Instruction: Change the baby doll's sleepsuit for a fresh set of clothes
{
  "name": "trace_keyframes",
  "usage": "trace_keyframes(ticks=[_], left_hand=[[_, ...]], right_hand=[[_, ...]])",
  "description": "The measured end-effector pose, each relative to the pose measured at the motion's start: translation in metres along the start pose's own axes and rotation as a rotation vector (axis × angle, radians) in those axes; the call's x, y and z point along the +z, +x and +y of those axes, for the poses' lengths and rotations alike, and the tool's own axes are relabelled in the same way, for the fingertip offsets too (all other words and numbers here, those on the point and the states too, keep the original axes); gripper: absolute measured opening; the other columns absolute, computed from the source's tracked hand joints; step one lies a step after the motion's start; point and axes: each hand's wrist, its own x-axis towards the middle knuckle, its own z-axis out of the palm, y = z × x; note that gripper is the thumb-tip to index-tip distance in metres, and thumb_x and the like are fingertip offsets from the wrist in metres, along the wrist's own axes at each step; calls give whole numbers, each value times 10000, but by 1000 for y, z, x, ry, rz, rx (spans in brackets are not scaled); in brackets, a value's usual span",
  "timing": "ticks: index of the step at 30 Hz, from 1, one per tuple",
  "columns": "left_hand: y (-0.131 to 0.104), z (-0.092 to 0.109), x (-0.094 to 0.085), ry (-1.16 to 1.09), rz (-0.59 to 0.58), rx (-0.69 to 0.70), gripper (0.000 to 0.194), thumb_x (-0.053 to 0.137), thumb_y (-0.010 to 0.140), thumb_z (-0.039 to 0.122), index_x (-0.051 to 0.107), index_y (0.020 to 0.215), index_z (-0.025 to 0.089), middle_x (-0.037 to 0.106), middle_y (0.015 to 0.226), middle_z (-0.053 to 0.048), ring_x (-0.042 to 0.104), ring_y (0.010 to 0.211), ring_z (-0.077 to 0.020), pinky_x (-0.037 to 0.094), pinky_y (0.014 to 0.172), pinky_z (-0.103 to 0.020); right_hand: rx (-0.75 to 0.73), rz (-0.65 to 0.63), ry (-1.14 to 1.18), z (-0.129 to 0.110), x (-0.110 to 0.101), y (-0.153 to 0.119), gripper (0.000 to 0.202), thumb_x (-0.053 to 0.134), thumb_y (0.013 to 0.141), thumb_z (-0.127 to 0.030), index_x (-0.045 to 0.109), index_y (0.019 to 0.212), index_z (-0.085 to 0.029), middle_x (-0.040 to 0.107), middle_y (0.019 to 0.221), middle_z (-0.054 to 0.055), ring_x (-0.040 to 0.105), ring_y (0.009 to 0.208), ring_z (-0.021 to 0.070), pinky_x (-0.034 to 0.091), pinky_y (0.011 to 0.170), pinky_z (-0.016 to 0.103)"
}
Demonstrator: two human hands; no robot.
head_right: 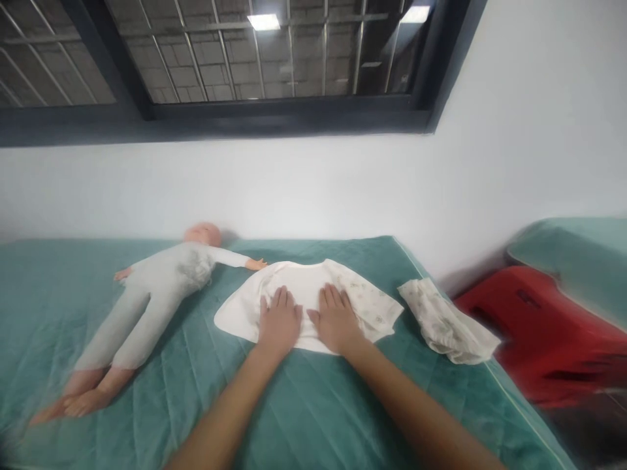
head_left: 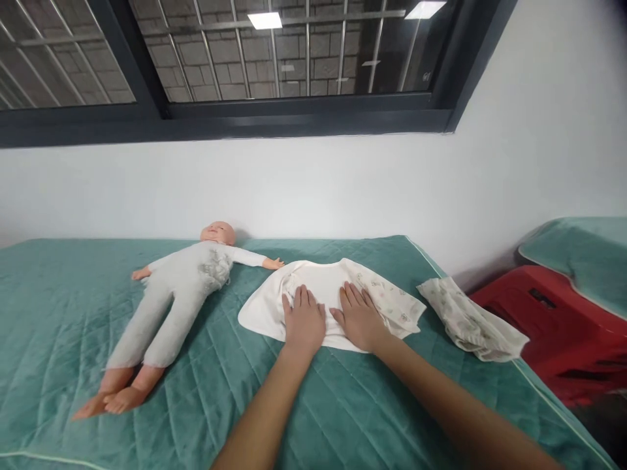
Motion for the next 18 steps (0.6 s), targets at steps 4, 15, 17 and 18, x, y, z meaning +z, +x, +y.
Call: trace_keyframes(ticks=[4,15,17,18], left_hand=[[-42,-14,-12,-75,43,89,478,316,957,359,475,1364,167,372,1506,-123,291,1411,-269,219,1140,-576],[-88,-79,-44,-234,18,272,463,409,828,48,587,1188,279,606,1188,-22,518,1165,-171,262,1152,-463],[-81,-80,-45,-196,34,283,407,416,841,65,617,1127,272,625,1124,-31,532,1118,-184,274,1132,-462],[-77,-80,-46,-178,41,290,383,419,839,68,630,1091,265,633,1089,-34,539,1088,-188,290,1115,-455]], right_hand=[[-97,88,22,-4,-16,-53,593,270,982,-475,419,1413,-95,378,1487,152,289,1402,253,193,1149,466],[-203,168,-12,36,-44,-114,243,437,925,-161,617,1073,-230,623,1132,46,534,1056,214,342,982,388],[-183,144,-28,34,-44,-107,263,435,906,-120,621,1052,-234,624,1108,42,528,1049,212,333,968,378],[-172,129,-35,32,-45,-103,264,436,896,-108,625,1032,-233,625,1084,41,527,1039,209,328,961,372]])
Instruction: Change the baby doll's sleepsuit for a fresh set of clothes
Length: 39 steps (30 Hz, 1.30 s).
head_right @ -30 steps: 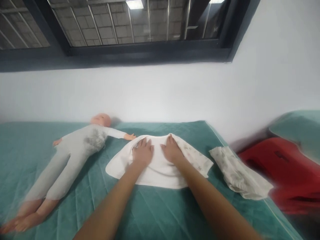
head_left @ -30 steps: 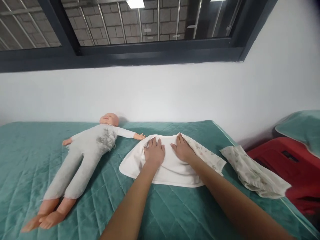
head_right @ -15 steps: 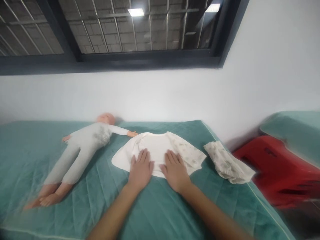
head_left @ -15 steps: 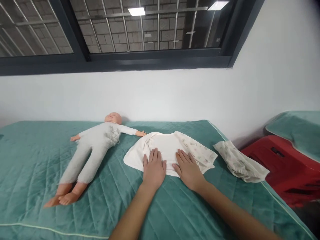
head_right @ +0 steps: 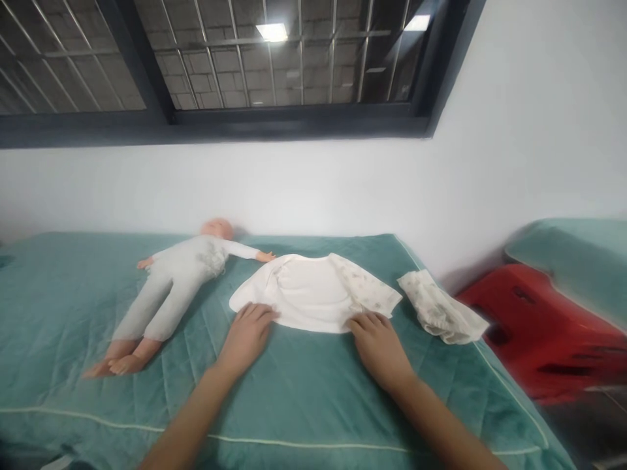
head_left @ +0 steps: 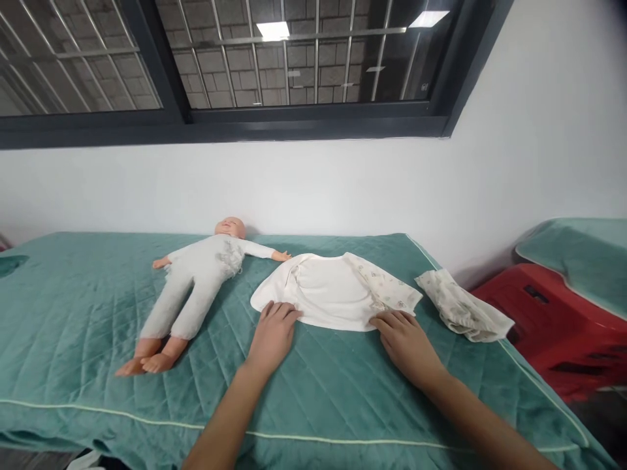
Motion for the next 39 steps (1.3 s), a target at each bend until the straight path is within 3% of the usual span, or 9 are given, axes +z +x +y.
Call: trace_keyframes(ticks=[5,12,17,21,27,31,33,36,39], left_hand=[[7,0,-6,15,45,-48,269,432,788,73,638,899,207,632,925,-46,543,951,-201,413,924,-379],[-19,-2,-10,-209,44,-57,248,420,804,98,631,862,215,641,916,-29,550,934,-184,417,867,-338],[-22,-23,0,-258,369,-427,207,440,874,238,637,922,194,636,1031,-64,542,1014,-211,426,925,-368],[-13,-31,8,11,383,-746,347,453,886,405,607,1087,167,590,1167,-124,498,1115,-306,410,927,-465],[-11,-32,5,64,288,-850,272,472,862,404,611,913,176,615,1091,-109,521,1070,-319,410,881,-463],[-15,-34,0,-165,376,-888,244,486,862,422,559,792,200,630,814,-33,582,818,-233,448,766,-385],[-13,-29,-2,-291,469,-865,249,487,871,435,540,786,207,614,741,-7,573,702,-188,456,681,-328],[0,-4,-3,-330,596,-645,198,483,894,376,550,811,210,650,853,-40,605,812,-182,476,744,-318],[18,34,1,-362,482,-282,169,460,915,295,601,870,215,674,995,-79,608,982,-195,474,868,-349]], right_hand=[[10,-73,-7,-1,-7,22,191,469,853,-107,625,915,-198,612,957,46,524,956,197,325,897,340],[-97,-145,-6,4,-18,15,191,450,827,-87,602,788,-195,615,856,55,522,883,197,322,860,337],[-76,-138,126,-13,-21,27,322,411,697,18,623,783,-208,635,869,38,533,905,183,326,890,328],[-69,-171,313,-46,-11,83,367,390,738,-16,635,922,-217,643,1004,32,536,1010,165,360,907,274],[209,-264,354,-72,38,198,243,411,831,-108,626,925,-173,658,950,96,602,903,201,406,787,283],[308,-140,421,-75,67,223,231,398,861,-154,612,945,-174,642,1011,120,607,913,217,405,785,308],[316,-89,513,-73,76,221,216,412,848,-168,614,918,-198,651,995,80,606,900,196,410,789,295],[351,-35,678,-65,85,219,231,395,842,-214,615,913,-212,670,908,33,613,850,172,440,761,273],[404,13,819,-50,89,221,306,361,864,-297,609,1008,-191,680,922,51,626,832,175,472,711,271]])
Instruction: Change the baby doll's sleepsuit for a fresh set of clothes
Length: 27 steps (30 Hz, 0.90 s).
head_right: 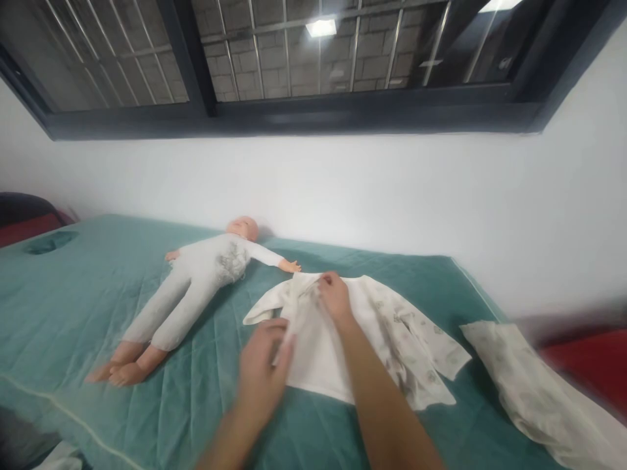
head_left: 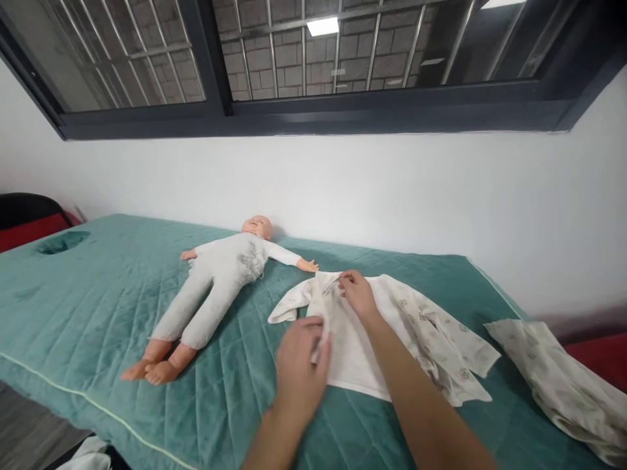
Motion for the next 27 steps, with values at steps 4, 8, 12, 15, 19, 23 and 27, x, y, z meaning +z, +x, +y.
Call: trace_keyframes(ticks=[4,8,12,15,19,23,27], left_hand=[[-4,18,21,-118,-289,44,232,437,931,329,642,975,230,689,1021,-77,618,985,-198,493,875,-365],[-4,-11,23,-7,-120,-306,266,417,930,337,612,1058,210,678,1048,-81,617,1000,-212,485,895,-388],[8,-30,25,123,-125,-387,321,459,895,303,562,1184,209,640,1198,-95,572,1135,-240,438,968,-415],[20,-33,33,160,-161,-389,460,454,898,335,458,1341,209,558,1345,-106,484,1265,-249,379,1037,-429],[46,-43,42,166,-175,-408,534,469,889,362,402,1408,255,603,1296,-85,506,1241,-261,368,1040,-459],[72,-65,37,-66,-117,-468,513,480,879,316,447,1387,251,623,1274,-53,580,1148,-215,441,992,-369],[83,-88,22,-148,58,-526,515,482,878,302,462,1384,210,502,1416,-61,487,1272,-206,382,1077,-336]], right_hand=[[23,9,126,8,-13,6,379,408,863,-406,597,1082,-160,683,938,81,637,845,188,491,703,274],[35,-32,164,5,-13,1,496,544,793,-476,556,1173,-158,674,1000,78,641,843,193,497,730,295],[0,-47,24,1,-6,-1,470,591,747,-352,570,1190,-197,662,1048,66,618,958,221,461,863,334],[24,-1,-22,8,-10,5,441,494,776,-261,577,1205,-197,658,1082,88,601,1022,244,437,912,365],[54,3,-4,22,-19,14,528,404,771,-200,528,1284,-195,654,1133,87,632,940,225,479,858,369],[13,-86,47,25,-17,16,556,419,795,-226,488,1346,-257,619,1251,46,644,963,202,515,809,326],[-92,-268,91,20,-17,20,585,532,815,-326,452,1393,-296,485,1423,16,517,1236,242,457,977,362]])
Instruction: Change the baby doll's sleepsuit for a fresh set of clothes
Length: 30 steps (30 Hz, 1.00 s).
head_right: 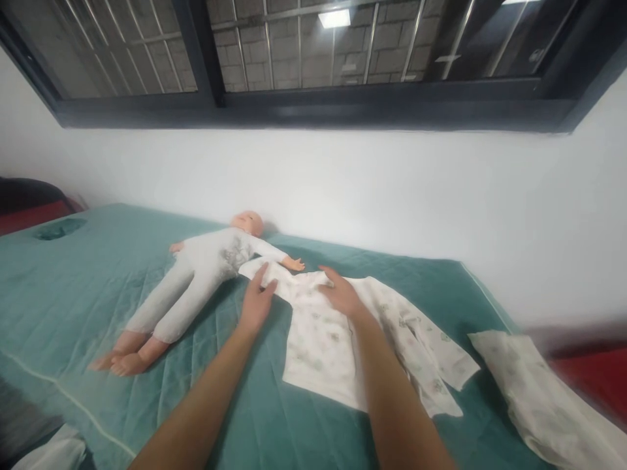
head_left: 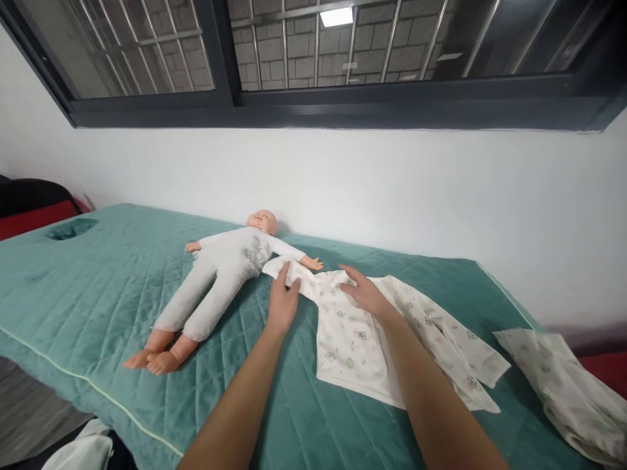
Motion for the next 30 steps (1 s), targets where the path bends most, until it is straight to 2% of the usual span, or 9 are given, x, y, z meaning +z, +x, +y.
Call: trace_keyframes(ticks=[4,8,12,16,18,20,23,25,30], left_hand=[[8,-12,-11,9,131,16,492,481,869,259,502,1355,187,479,1432,-70,435,1319,-218,320,1130,-340],[14,-21,-10,41,150,28,523,509,840,214,494,1361,174,488,1415,-97,447,1307,-250,328,1127,-372],[13,-22,-6,196,156,79,520,498,830,158,497,1349,141,458,1393,-153,416,1322,-276,333,1119,-405],[-18,-3,-2,417,299,321,378,477,849,136,586,1210,151,415,1387,-167,391,1309,-309,351,1072,-464],[-46,12,2,467,146,524,305,465,884,168,598,1158,184,508,1292,-135,460,1218,-279,378,1022,-454],[-77,26,5,443,-175,691,281,479,910,238,572,1174,213,587,1168,-90,525,1094,-227,423,943,-394],[-113,37,5,429,-505,737,307,555,883,406,568,1145,248,617,1090,-36,536,1031,-209,422,897,-371],[-126,38,1,444,-565,677,248,571,877,386,581,1086,253,621,1047,-14,538,997,-198,411,873,-361],[-133,34,-11,480,-566,602,116,507,908,277,605,950,231,619,920,-7,540,909,-178,389,818,-340]], right_hand=[[-45,-78,15,0,-11,8,659,556,803,-280,387,1440,-296,358,1512,-4,353,1379,237,312,1120,407],[9,-33,91,8,-13,9,708,519,806,-238,303,1477,-297,308,1537,13,320,1400,218,328,1111,402],[-35,60,-129,13,-4,7,630,500,824,-250,369,1440,-250,419,1474,30,413,1341,193,333,1108,352],[7,148,-250,11,0,7,528,472,841,-247,452,1366,-199,541,1356,69,508,1238,213,363,1064,355],[43,176,-293,11,-4,6,502,475,842,-261,477,1338,-187,598,1265,85,558,1153,239,398,1002,376],[71,181,-338,11,-10,4,468,493,837,-288,519,1294,-189,638,1173,88,589,1070,253,416,941,377],[98,163,-387,12,-19,1,433,522,827,-333,565,1236,-196,670,1072,76,606,986,244,416,874,341],[117,155,-405,11,-23,-2,469,535,821,-352,546,1262,-195,681,1029,67,611,945,229,411,830,314],[148,134,-401,7,-27,-8,483,536,816,-336,535,1281,-208,691,991,58,613,917,218,398,768,283]])
